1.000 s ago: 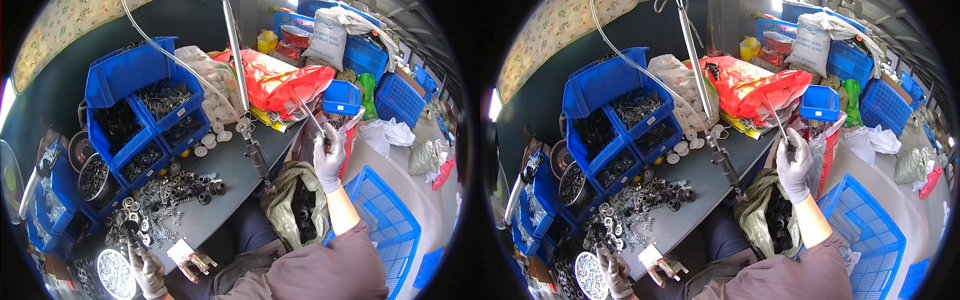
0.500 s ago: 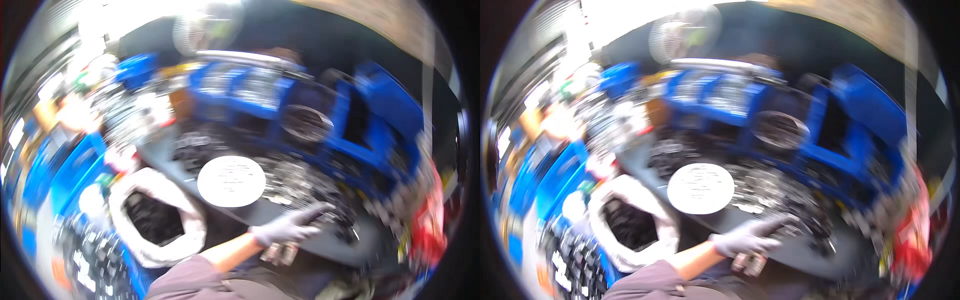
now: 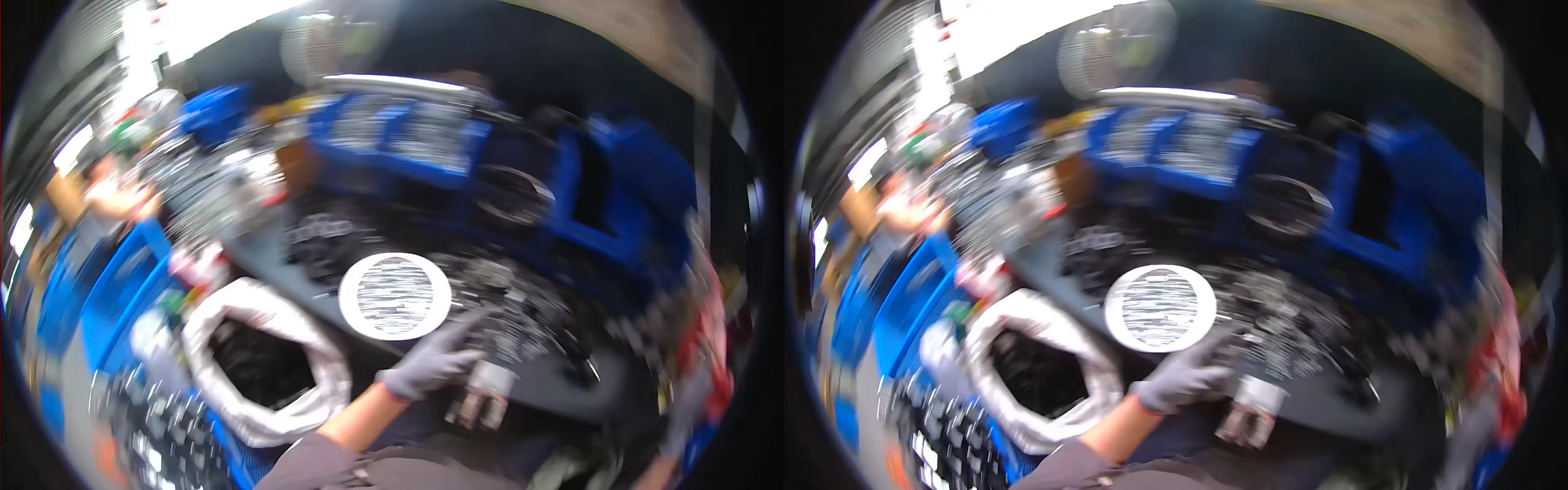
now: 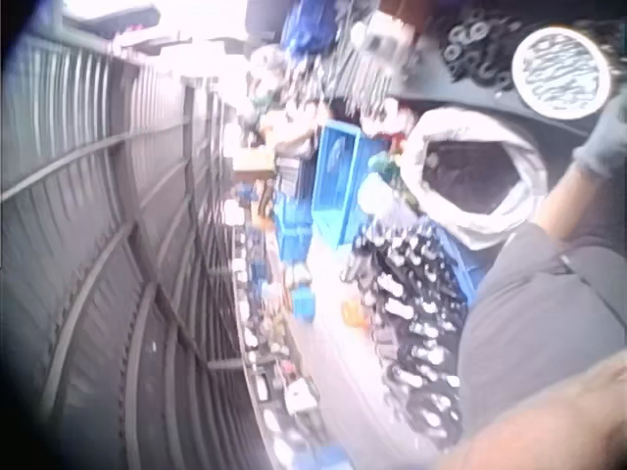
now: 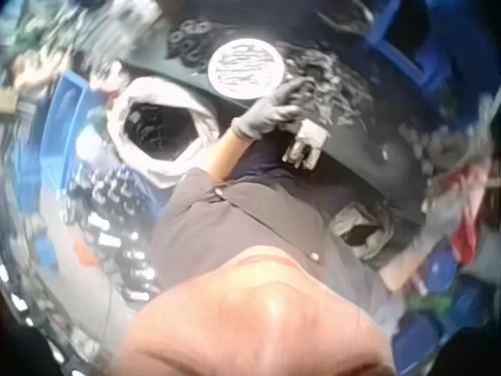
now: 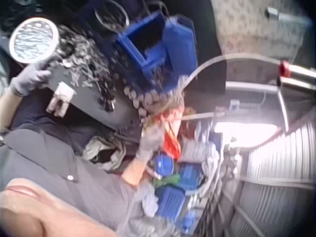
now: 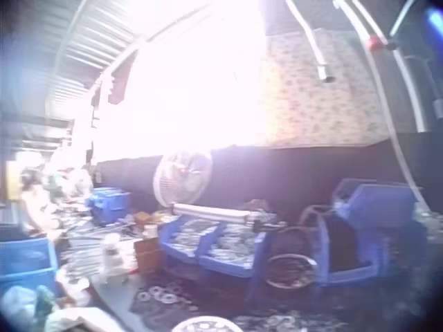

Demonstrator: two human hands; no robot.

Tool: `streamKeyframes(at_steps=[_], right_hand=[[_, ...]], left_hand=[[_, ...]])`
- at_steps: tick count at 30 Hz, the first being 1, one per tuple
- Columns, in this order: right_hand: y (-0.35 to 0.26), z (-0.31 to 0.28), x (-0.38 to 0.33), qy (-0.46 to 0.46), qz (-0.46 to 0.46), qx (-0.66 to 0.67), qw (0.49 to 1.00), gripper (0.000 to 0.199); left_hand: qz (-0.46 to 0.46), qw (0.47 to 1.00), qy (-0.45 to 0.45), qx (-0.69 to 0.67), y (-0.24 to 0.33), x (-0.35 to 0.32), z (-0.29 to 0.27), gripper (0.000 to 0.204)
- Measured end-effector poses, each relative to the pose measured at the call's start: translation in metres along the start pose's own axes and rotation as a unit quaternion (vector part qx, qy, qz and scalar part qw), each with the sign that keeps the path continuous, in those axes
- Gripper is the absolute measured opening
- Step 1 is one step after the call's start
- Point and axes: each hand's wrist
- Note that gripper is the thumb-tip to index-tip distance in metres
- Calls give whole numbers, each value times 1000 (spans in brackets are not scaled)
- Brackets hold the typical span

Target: The person assembles caulking guns by fitting together handles, springs, rods, washers, and metal tubes, tightening fasteners with a pneumatic tool, and stacking the completed caulking guns into a crate.

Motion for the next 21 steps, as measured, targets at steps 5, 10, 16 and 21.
streamKeyframes(at_steps=[5, 10, 16, 21], right_hand=[[89, 84, -72, -11, -134, 209, 969, 33], [91, 68, -91, -27, -120, 165, 978, 35], [78, 73, -96, -42, -145, 217, 964, 39], [65, 64, -117, -105, -145, 268, 947, 18]], left_hand=[[55, 998, 22, -18, -6, -16, -20, 53], [43, 999, 7, -14, -11, -1, -17, 39], [-58, 967, -113, -219, -21, -9, -41, 23], [-126, 896, -247, -345, -21, -1, -30, 44]])
Point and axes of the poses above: each hand's wrist, its own x-axis towards the middle knuckle, its own z-axis out of the palm, y = z × x, and after that the axes turned 11 degrees about y, right-handed
